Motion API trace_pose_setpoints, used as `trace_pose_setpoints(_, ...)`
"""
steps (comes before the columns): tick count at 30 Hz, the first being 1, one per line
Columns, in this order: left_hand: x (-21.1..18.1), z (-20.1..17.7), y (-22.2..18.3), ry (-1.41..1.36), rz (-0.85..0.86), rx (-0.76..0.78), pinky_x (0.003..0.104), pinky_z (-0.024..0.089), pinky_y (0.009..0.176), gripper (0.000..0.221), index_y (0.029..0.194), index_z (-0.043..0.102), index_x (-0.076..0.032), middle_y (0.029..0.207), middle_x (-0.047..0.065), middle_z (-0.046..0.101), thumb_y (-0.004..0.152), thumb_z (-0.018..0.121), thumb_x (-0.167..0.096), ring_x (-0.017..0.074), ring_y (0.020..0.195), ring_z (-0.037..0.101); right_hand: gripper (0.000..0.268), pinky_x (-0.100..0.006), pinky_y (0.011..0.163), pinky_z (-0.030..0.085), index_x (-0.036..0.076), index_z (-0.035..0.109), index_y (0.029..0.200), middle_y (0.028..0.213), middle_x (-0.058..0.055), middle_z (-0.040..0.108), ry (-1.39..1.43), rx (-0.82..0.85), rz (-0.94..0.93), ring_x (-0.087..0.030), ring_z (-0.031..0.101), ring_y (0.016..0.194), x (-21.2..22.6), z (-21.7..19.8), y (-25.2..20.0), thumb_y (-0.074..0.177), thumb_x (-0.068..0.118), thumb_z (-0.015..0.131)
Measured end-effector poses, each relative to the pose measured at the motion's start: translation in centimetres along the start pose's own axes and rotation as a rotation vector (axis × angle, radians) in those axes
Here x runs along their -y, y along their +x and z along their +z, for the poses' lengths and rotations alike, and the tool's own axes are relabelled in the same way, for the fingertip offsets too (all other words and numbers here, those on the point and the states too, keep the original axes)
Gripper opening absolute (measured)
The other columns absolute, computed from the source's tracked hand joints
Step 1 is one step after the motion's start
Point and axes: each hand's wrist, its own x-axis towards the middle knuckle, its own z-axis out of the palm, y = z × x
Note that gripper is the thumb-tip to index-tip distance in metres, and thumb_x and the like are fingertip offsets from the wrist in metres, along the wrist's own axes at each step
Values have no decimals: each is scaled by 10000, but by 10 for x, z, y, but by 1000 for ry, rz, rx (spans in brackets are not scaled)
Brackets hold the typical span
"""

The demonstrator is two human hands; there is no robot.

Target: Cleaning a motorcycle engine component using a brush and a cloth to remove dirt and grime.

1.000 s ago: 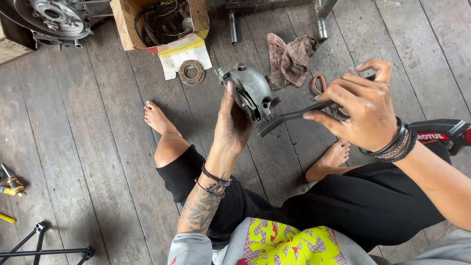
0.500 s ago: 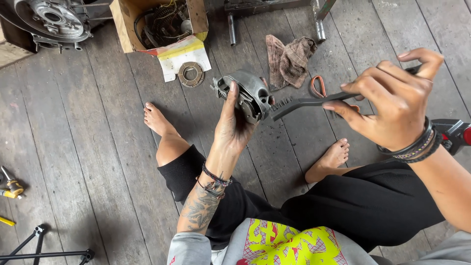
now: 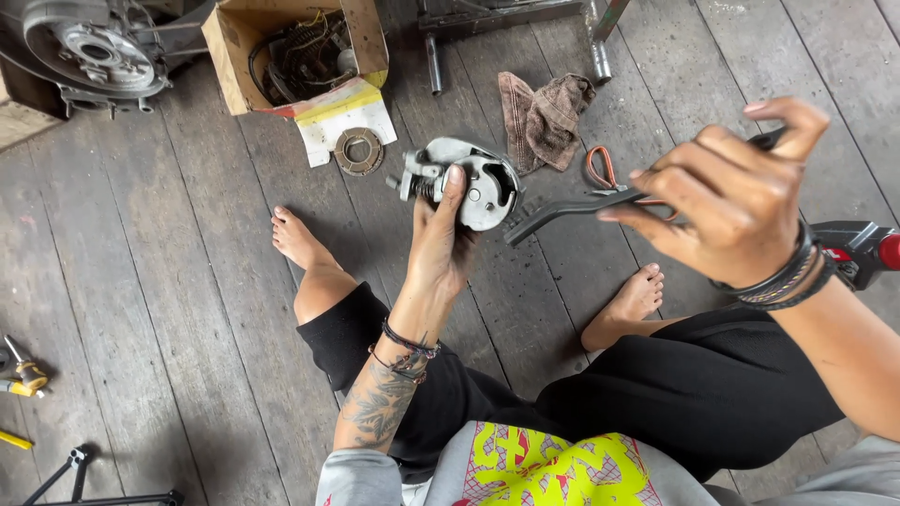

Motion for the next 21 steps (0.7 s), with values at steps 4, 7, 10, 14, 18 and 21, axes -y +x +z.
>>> trace_pose_setpoints(4,0,6,-6,65,22,49,389,633,831,491,1207,580,-46,1196,179,729,781,803,-142,247,1051,718,465,-523,1061,283,66,710,844,763,-36,700,48,-14,2,-226,635,698,-6,-20,10,1044,472,816)
trace_pose_setpoints(7,-4,18,-12,145,8,0,367,616,874,580,1267,511,-124,1232,110,712,762,794,-144,215,1077,701,429,-518,1115,267,63,737,863,783,-52,743,71,-15,12,-224,678,737,-3,-20,11,1023,446,847)
trace_pose_setpoints(10,-11,34,-16,147,-58,-24,398,621,852,628,1277,494,-107,1242,151,715,730,801,-114,254,1083,707,449,-514,1160,250,42,790,912,786,-72,721,64,-42,38,-239,653,729,-9,-18,10,1034,475,792)
trace_pose_setpoints(14,-19,59,-22,286,-41,68,395,618,876,562,1224,628,-75,1170,140,751,702,822,-150,258,1047,729,434,-467,1030,497,30,739,887,817,-95,706,19,-9,29,-260,662,757,-20,-28,2,1032,438,762)
trace_pose_setpoints(18,-18,70,-20,431,139,301,387,608,998,440,1159,694,-19,1150,158,765,753,824,-129,257,1082,739,396,-417,852,541,38,731,903,843,-91,729,69,33,134,-271,705,793,-28,-40,-13,1020,407,813)
trace_pose_setpoints(21,-8,68,-8,571,233,390,411,592,1047,673,1279,584,-108,1238,98,718,682,878,-208,246,1182,688,439,-310,558,415,16,731,960,772,-40,666,160,114,376,-172,572,596,-39,-37,-43,1085,419,608)
